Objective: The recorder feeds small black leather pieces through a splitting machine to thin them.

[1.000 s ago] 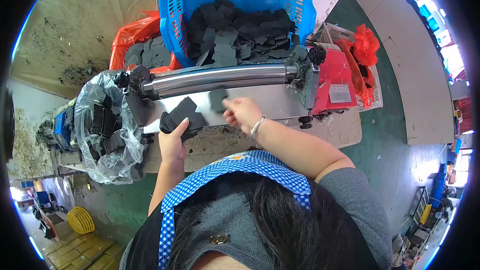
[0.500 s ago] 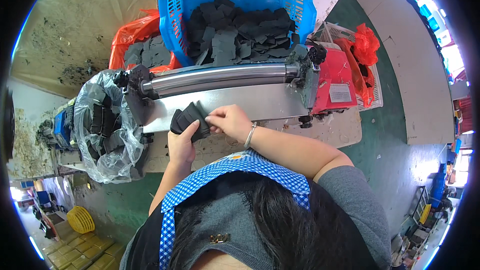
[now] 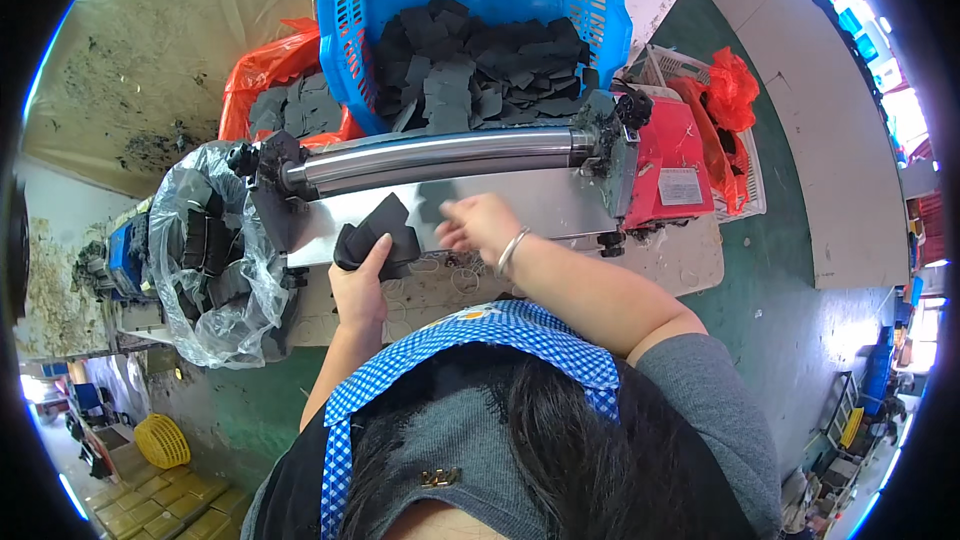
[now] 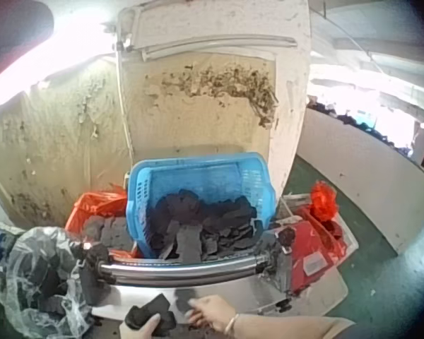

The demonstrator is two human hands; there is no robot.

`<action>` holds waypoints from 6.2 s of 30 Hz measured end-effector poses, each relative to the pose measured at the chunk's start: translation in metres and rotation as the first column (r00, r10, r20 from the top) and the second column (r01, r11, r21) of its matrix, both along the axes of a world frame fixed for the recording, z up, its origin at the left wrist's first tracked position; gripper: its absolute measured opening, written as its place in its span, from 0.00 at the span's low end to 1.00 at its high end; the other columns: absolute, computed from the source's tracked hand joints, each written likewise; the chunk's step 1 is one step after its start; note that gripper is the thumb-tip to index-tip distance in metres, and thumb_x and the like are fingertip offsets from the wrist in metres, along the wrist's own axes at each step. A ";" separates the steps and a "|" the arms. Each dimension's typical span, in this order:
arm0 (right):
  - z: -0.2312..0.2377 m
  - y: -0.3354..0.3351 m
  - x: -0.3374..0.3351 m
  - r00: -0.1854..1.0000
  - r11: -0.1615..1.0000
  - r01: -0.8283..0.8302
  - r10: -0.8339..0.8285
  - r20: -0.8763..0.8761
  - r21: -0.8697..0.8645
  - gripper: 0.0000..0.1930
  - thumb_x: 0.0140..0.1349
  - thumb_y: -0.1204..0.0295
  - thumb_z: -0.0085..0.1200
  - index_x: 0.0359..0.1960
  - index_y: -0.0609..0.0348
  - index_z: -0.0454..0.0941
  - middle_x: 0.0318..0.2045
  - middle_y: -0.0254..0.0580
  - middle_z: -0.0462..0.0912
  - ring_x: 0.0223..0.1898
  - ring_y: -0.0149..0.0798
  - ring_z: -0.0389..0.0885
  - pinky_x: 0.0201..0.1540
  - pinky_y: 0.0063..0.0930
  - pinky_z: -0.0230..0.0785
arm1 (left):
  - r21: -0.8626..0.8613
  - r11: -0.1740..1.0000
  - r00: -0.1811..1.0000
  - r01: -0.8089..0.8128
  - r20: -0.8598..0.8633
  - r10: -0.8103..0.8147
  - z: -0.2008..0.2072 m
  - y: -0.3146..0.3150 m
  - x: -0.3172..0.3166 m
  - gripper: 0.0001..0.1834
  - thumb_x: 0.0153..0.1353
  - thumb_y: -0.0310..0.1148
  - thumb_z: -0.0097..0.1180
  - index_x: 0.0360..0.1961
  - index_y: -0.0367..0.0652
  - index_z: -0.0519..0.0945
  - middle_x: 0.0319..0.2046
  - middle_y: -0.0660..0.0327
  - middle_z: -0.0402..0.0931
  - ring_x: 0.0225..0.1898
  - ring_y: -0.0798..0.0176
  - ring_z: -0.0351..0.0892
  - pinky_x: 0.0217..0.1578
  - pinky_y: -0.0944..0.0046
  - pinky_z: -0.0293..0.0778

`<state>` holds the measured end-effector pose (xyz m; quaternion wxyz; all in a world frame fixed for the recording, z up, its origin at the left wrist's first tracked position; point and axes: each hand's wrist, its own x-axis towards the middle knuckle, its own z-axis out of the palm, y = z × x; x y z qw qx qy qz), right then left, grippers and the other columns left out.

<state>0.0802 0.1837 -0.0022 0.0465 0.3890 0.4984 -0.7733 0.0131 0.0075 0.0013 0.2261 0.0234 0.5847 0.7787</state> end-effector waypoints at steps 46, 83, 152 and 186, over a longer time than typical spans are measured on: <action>-0.009 0.014 0.001 0.978 0.977 0.204 -0.206 -0.023 -0.061 0.17 0.62 0.59 0.51 0.36 0.63 0.73 0.28 0.40 0.79 0.20 0.30 0.77 0.22 0.19 0.68 | -0.050 0.995 0.969 0.085 0.238 -0.071 0.008 -0.008 -0.004 0.08 0.52 0.26 0.62 0.32 0.35 0.78 0.24 0.61 0.77 0.19 0.70 0.74 0.20 0.71 0.71; 0.020 -0.026 0.015 0.840 0.300 -0.058 0.530 -0.115 0.952 0.11 0.56 0.71 0.56 0.39 0.63 0.79 0.37 0.45 0.78 0.34 0.44 0.78 0.36 0.26 0.72 | 0.027 0.964 0.952 0.266 0.150 -0.267 0.001 -0.010 0.000 0.07 0.54 0.26 0.61 0.35 0.39 0.78 0.29 0.67 0.77 0.26 0.76 0.73 0.26 0.80 0.64; 0.006 -0.033 0.000 0.889 0.801 -0.272 0.421 -0.179 0.533 0.11 0.58 0.69 0.57 0.37 0.65 0.80 0.28 0.38 0.81 0.28 0.26 0.77 0.34 0.19 0.71 | 0.089 0.989 0.967 0.120 0.215 -0.137 -0.006 0.000 -0.004 0.06 0.55 0.23 0.59 0.34 0.35 0.76 0.31 0.59 0.78 0.31 0.69 0.77 0.32 0.70 0.74; -0.011 0.006 -0.008 0.990 0.982 0.135 -0.139 -0.018 -0.134 0.14 0.64 0.67 0.47 0.36 0.71 0.72 0.28 0.48 0.80 0.23 0.34 0.81 0.23 0.21 0.72 | 0.113 0.991 0.983 -0.072 0.176 0.052 -0.008 0.009 -0.009 0.08 0.60 0.30 0.56 0.37 0.37 0.75 0.31 0.63 0.76 0.29 0.72 0.74 0.31 0.72 0.72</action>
